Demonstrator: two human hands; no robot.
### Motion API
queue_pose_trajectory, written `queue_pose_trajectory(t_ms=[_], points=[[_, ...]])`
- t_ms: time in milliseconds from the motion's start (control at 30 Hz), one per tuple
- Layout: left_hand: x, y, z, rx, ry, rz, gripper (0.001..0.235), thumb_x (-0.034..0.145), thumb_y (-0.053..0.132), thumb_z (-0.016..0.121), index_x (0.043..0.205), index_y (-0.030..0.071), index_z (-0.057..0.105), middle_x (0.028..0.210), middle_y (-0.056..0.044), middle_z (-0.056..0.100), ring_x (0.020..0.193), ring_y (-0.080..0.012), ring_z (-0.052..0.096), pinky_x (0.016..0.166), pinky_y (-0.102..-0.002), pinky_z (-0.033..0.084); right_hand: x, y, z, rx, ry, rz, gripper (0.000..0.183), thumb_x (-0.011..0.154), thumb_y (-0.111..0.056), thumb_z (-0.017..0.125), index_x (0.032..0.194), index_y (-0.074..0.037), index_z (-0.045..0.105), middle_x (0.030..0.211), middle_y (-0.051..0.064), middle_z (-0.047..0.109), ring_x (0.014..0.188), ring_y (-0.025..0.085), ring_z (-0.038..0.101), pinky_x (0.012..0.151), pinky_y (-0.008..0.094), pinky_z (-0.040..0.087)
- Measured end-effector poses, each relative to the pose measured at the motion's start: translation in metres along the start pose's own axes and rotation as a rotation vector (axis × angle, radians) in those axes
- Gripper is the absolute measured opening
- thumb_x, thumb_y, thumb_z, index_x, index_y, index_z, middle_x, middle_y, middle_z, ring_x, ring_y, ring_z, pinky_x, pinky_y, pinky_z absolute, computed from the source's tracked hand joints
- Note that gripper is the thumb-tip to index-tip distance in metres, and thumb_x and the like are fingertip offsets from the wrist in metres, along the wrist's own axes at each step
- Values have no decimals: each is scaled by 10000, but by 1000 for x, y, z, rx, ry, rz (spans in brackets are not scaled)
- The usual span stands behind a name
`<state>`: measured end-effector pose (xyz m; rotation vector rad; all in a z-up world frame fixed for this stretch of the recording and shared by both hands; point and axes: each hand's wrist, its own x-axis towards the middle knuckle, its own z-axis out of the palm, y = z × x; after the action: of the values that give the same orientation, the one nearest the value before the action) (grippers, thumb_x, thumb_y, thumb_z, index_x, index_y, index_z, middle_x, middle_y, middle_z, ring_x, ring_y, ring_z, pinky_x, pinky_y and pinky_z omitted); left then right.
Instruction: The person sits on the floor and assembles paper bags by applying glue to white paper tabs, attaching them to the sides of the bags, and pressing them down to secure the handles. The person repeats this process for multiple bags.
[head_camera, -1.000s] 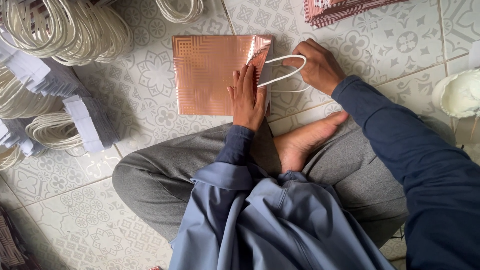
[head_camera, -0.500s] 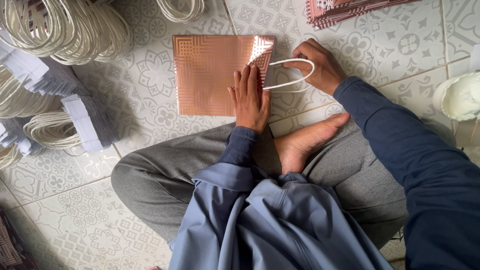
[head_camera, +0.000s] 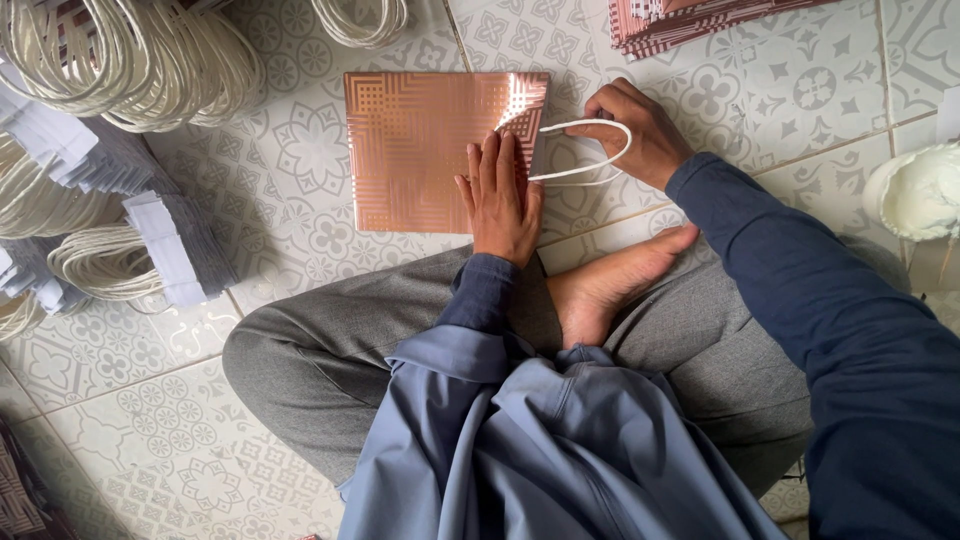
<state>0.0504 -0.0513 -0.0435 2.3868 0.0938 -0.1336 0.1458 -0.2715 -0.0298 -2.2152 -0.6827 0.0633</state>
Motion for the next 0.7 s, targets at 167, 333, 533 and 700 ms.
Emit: queue_pose_trajectory(t_ms=[167, 333, 533, 700], points=[[-1, -1, 3, 78, 22, 22, 714, 998, 377, 526, 1630, 177, 262, 1714, -61, 259, 1616, -360, 152, 1255, -666, 139, 1, 5, 0, -244, 43, -332, 420, 923, 239, 689, 1173, -89, 767, 1010, 92, 567, 921, 286, 527, 710, 396, 469], [-2, 5, -10, 209, 36, 22, 958, 856, 694, 588, 1630, 235, 260, 1714, -30, 268, 1602, -327, 208, 1238, -644, 173, 1, 4, -1, -233, 47, -342, 466, 876, 267, 664, 1167, -81, 774, 998, 93, 564, 907, 285, 526, 696, 392, 466], [36, 15, -28, 47, 110, 66, 590, 1082, 517, 345, 1621, 277, 335, 1727, 24, 275, 1640, -253, 160, 1303, -583, 100, 0, 7, 0, -228, 46, -320, 384, 865, 252, 689, 1095, -49, 750, 988, 107, 568, 888, 285, 518, 655, 384, 440], [74, 9, -4, 266, 59, 141, 560, 1125, 541, 185, 1658, 392, 274, 1764, 85, 126, 1660, -218, 21, 1322, -568, -68, 3, 2, 0, -232, 85, -368, 385, 869, 276, 619, 1048, -45, 735, 942, 112, 550, 854, 290, 512, 639, 382, 444]])
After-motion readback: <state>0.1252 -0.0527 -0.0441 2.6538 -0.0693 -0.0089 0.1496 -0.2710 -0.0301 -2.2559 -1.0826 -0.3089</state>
